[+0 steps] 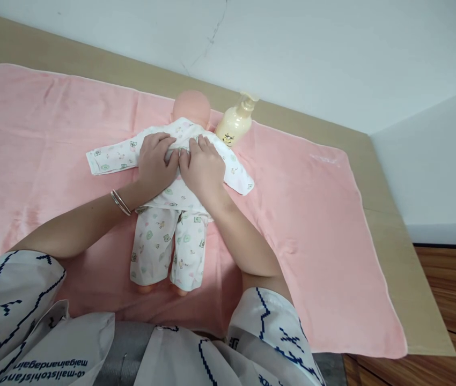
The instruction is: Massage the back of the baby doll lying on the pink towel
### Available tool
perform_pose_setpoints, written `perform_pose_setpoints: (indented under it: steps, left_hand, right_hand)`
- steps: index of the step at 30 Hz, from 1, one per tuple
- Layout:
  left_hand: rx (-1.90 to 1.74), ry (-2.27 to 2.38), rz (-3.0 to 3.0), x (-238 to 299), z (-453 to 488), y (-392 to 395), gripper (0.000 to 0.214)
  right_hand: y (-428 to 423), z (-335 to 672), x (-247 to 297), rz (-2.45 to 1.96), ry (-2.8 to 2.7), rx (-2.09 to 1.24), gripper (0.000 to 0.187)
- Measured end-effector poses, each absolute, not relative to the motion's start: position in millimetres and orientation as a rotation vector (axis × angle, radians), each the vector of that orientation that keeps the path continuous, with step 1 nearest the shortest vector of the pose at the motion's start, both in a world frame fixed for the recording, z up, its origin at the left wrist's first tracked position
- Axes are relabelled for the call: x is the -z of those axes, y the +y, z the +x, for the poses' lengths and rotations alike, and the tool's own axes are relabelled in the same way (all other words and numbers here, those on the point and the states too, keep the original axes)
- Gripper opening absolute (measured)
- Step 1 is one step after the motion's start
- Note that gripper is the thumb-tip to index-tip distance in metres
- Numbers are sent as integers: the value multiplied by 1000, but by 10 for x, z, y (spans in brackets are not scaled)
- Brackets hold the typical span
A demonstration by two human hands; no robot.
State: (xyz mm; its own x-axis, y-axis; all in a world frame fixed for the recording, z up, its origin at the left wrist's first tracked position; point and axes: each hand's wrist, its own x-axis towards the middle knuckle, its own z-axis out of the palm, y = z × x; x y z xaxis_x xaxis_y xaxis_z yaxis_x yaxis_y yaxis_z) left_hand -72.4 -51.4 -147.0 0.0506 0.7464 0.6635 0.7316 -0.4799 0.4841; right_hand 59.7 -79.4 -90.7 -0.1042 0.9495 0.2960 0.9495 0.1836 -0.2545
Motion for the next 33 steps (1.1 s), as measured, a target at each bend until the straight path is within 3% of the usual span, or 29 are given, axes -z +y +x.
perform_pose_setpoints:
  steps: [6,16,27,33]
  left_hand:
    - [-1332,1469,2309,1576,-734,-373,44]
    - [-1430,1466,2312,1459,-732,-498,25]
    - [-1262,1463,2274,1518,-733,-404,45]
    - [-1281,1358,2321,1527,-750,-368,37]
  right_hand:
    - [-534,806,920,-1713,-2217,-161,63]
    - [-879,564,868,-1811,-2210,103,56]
    - [-553,839,906,-1664,-2327,-170,63]
    - [-621,746,979,-1648,-2268,-83,55]
